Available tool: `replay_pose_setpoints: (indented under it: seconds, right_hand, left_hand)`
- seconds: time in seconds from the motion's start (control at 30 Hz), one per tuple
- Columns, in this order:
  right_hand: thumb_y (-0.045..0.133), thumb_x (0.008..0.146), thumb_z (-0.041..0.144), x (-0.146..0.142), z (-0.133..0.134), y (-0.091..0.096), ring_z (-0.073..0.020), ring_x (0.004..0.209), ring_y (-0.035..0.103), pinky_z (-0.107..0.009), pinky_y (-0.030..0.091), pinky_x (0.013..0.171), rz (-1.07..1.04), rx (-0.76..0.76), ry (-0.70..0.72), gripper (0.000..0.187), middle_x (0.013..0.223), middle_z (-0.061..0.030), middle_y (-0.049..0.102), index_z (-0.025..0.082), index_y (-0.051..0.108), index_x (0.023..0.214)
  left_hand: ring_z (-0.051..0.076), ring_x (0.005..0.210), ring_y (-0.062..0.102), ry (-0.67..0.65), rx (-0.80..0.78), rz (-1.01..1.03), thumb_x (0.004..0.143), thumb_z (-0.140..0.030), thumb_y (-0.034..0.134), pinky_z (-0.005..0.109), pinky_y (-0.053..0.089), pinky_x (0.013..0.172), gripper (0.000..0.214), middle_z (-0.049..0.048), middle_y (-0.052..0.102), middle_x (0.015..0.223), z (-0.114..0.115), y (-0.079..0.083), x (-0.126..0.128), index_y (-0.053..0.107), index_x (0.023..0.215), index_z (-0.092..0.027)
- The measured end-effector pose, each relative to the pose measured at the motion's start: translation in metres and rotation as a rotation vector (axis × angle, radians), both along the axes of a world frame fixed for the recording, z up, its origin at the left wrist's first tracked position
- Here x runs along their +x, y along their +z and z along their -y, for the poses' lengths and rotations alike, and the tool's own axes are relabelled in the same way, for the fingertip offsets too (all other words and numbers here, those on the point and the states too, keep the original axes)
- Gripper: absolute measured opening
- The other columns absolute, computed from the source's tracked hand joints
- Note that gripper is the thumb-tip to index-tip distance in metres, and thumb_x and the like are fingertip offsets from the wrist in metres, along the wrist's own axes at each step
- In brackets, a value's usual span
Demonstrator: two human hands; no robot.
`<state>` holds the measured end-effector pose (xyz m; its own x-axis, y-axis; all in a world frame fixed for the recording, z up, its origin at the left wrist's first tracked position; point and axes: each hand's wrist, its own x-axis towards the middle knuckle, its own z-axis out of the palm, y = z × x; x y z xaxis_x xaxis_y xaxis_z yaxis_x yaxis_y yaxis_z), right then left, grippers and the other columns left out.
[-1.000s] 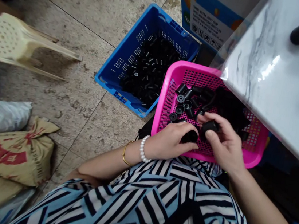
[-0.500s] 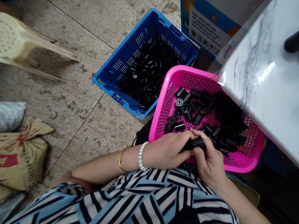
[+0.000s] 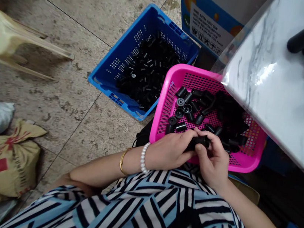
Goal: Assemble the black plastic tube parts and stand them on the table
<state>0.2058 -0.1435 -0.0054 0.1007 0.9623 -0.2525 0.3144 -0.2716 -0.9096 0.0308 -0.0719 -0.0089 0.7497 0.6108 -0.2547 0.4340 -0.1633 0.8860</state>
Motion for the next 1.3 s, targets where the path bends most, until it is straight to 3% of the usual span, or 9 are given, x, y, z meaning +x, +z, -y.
replay_pose_setpoints:
  seconds: [0.2, 0.4, 0.57, 0.73, 0.9, 1.13, 1.23, 1.3]
  right_hand:
    - [0.058, 0.1, 0.039, -0.001, -0.001, -0.004, -0.0213, 0.115, 0.07, -0.036, 0.06, 0.097, -0.084, -0.016, -0.025, 0.031, 0.134, -0.007, 0.067, 0.027, 0.058, 0.129]
    - [0.054, 0.102, 0.035, 0.005, 0.001, -0.003, -0.0221, 0.13, 0.063, -0.039, 0.052, 0.112, 0.008, 0.011, 0.21, 0.048, 0.145, -0.003, 0.063, 0.031, 0.05, 0.149]
    - [0.056, 0.101, 0.034, 0.001, -0.001, -0.002, -0.0241, 0.133, 0.06, -0.044, 0.049, 0.116, -0.005, 0.079, 0.015, 0.04, 0.144, -0.0059, 0.063, 0.029, 0.057, 0.14]
    - [0.058, 0.1, 0.036, -0.001, 0.001, -0.005, -0.0244, 0.131, 0.062, -0.045, 0.051, 0.114, -0.047, 0.055, 0.03, 0.039, 0.14, -0.0047, 0.066, 0.03, 0.059, 0.139]
    - [0.049, 0.104, 0.033, 0.0, 0.006, -0.006, -0.0244, 0.137, 0.058, -0.051, 0.046, 0.12, -0.155, 0.083, 0.042, 0.044, 0.15, -0.0042, 0.058, 0.033, 0.051, 0.148]
    - [0.048, 0.105, 0.034, -0.005, 0.0, -0.005, -0.0261, 0.138, 0.056, -0.056, 0.04, 0.122, -0.174, 0.081, -0.079, 0.046, 0.149, -0.0073, 0.058, 0.031, 0.048, 0.151]
    - [0.049, 0.105, 0.033, -0.007, -0.001, -0.006, -0.0247, 0.14, 0.054, -0.053, 0.039, 0.123, -0.1, 0.079, -0.026, 0.047, 0.149, -0.0057, 0.059, 0.032, 0.048, 0.152]
    - [0.048, 0.105, 0.032, -0.003, -0.002, -0.005, -0.0247, 0.146, 0.048, -0.054, 0.032, 0.127, 0.002, 0.127, 0.115, 0.048, 0.155, -0.0037, 0.053, 0.033, 0.047, 0.153]
  left_hand:
    - [0.025, 0.112, 0.071, 0.09, 0.003, 0.043, 0.092, -0.019, 0.065, 0.038, 0.058, 0.094, 0.035, 0.0098, 0.068, 0.126, -0.002, -0.007, 0.002, 0.05, 0.124, -0.018]
    - [0.027, 0.098, 0.074, 0.105, 0.012, -0.012, 0.088, -0.018, 0.069, 0.037, 0.059, 0.083, 0.033, 0.0096, 0.074, 0.108, 0.002, -0.008, 0.001, 0.055, 0.118, -0.014]
    - [0.027, 0.104, 0.073, 0.114, 0.003, -0.03, 0.091, -0.019, 0.068, 0.037, 0.058, 0.088, 0.023, 0.0101, 0.074, 0.111, -0.002, -0.005, 0.006, 0.057, 0.11, -0.014]
    - [0.024, 0.096, 0.074, 0.134, -0.005, -0.037, 0.088, -0.021, 0.072, 0.033, 0.057, 0.081, 0.022, 0.0074, 0.075, 0.104, -0.002, -0.004, 0.009, 0.059, 0.106, -0.015]
    - [0.023, 0.094, 0.074, 0.188, -0.088, -0.009, 0.088, -0.02, 0.072, 0.032, 0.055, 0.079, 0.02, 0.0061, 0.075, 0.1, -0.002, -0.002, 0.012, 0.062, 0.104, -0.015]
    - [0.022, 0.092, 0.073, 0.141, -0.041, 0.009, 0.089, -0.026, 0.073, 0.032, 0.054, 0.08, 0.021, 0.0062, 0.075, 0.099, -0.006, 0.001, 0.014, 0.061, 0.103, -0.014]
    - [0.023, 0.092, 0.073, 0.125, -0.023, 0.007, 0.088, -0.02, 0.071, 0.032, 0.055, 0.079, 0.021, 0.0069, 0.074, 0.099, -0.006, -0.002, 0.014, 0.06, 0.105, -0.014]
    - [0.023, 0.091, 0.072, 0.147, -0.01, 0.033, 0.085, -0.016, 0.07, 0.032, 0.054, 0.078, 0.025, 0.0077, 0.073, 0.1, -0.005, -0.005, 0.014, 0.059, 0.107, -0.014]
